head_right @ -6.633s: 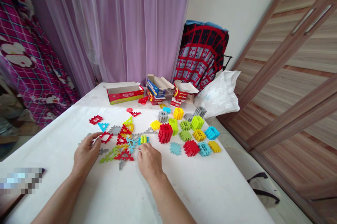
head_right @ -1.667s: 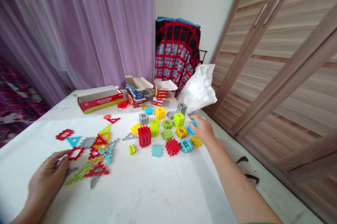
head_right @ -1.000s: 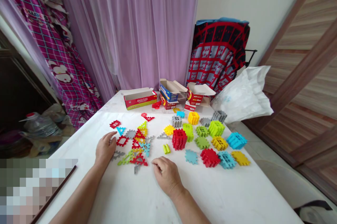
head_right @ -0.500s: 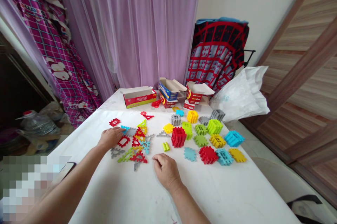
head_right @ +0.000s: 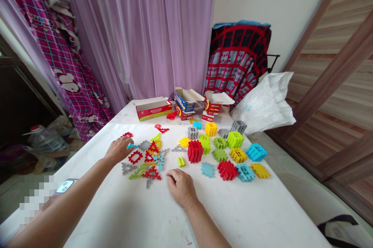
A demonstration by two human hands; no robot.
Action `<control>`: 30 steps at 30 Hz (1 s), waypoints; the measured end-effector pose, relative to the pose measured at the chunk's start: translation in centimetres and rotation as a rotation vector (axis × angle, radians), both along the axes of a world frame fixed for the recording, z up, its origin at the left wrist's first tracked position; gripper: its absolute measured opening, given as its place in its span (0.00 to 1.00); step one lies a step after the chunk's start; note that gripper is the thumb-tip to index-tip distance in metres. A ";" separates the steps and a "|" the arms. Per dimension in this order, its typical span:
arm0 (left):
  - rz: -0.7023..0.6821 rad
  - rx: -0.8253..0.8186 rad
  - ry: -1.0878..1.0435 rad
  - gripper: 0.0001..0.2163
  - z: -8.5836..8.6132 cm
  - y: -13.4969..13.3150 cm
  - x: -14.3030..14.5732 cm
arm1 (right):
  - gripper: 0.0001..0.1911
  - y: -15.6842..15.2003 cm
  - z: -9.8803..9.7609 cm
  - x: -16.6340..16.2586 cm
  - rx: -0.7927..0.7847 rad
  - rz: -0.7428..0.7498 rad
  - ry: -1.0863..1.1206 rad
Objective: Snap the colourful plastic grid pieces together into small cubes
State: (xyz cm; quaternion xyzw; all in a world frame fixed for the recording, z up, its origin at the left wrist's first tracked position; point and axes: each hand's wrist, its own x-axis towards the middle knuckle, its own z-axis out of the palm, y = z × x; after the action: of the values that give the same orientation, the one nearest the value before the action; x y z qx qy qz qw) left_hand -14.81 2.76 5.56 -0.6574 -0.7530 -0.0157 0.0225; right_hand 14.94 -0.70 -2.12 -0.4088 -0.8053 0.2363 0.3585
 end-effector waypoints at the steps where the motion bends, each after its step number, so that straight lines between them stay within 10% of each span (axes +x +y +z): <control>1: -0.026 0.012 -0.010 0.14 -0.1 0.0 0.6 | 0.12 0.0 0.0 0.0 -0.002 0.000 -0.001; 7: -0.177 0.003 -0.050 0.19 -1.2 0.9 4.5 | 0.12 0.0 0.0 0.1 -0.012 0.007 0.003; 30: 0.121 -0.139 -0.141 0.13 1.4 4.4 4.0 | 0.12 -0.2 0.6 0.1 -0.053 0.006 0.043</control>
State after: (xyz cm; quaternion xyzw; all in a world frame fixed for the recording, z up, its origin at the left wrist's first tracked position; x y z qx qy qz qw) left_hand -10.83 7.21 6.95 -0.6080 -0.7903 -0.0083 -0.0754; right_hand 15.02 -0.91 -1.49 -0.4104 -0.7922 0.2674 0.3639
